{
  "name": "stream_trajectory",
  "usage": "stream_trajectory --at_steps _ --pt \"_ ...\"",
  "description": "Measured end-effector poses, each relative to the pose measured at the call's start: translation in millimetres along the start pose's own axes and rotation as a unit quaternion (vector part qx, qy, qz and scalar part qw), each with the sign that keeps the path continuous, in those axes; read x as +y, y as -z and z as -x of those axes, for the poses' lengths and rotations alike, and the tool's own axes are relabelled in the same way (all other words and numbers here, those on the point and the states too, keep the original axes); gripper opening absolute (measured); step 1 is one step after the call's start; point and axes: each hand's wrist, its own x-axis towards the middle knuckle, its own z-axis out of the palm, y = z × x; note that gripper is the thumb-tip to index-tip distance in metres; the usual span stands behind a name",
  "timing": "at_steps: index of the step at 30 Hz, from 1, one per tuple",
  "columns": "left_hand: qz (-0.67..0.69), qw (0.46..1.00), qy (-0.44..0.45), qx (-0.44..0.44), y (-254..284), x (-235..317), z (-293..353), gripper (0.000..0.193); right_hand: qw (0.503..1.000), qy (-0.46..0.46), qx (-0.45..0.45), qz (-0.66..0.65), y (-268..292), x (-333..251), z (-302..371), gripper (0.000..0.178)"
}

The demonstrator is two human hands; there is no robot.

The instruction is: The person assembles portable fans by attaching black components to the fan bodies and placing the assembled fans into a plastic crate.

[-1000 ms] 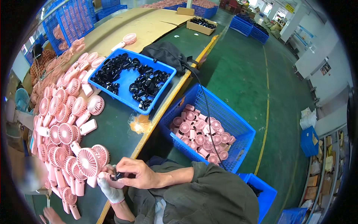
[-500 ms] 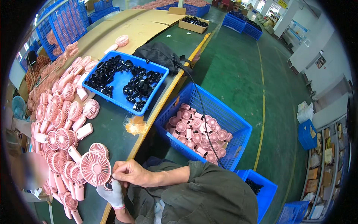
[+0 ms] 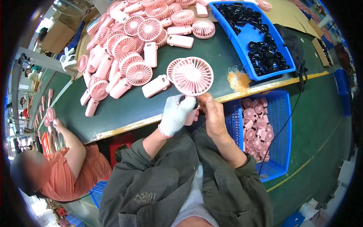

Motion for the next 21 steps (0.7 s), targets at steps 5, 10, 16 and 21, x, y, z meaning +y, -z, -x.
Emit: stream_trajectory --at_steps 5,10,16,21 --pt "0.15 0.972 0.124 -0.131 3 -12 -4 0.064 0.993 -0.087 0.05 -0.055 -4 0 2 0.051" --pt "0.19 0.952 0.206 -0.124 -2 -17 -5 0.066 0.984 -0.112 0.093 -0.1 -12 -7 10 0.05" --pt "0.072 0.968 0.172 -0.168 -5 -2 -8 0.068 0.996 -0.034 0.063 -0.053 -1 -3 13 0.051" --pt "-0.034 0.976 0.118 -0.183 -8 10 -4 0.064 0.994 0.052 0.091 0.034 -9 -25 18 0.04"
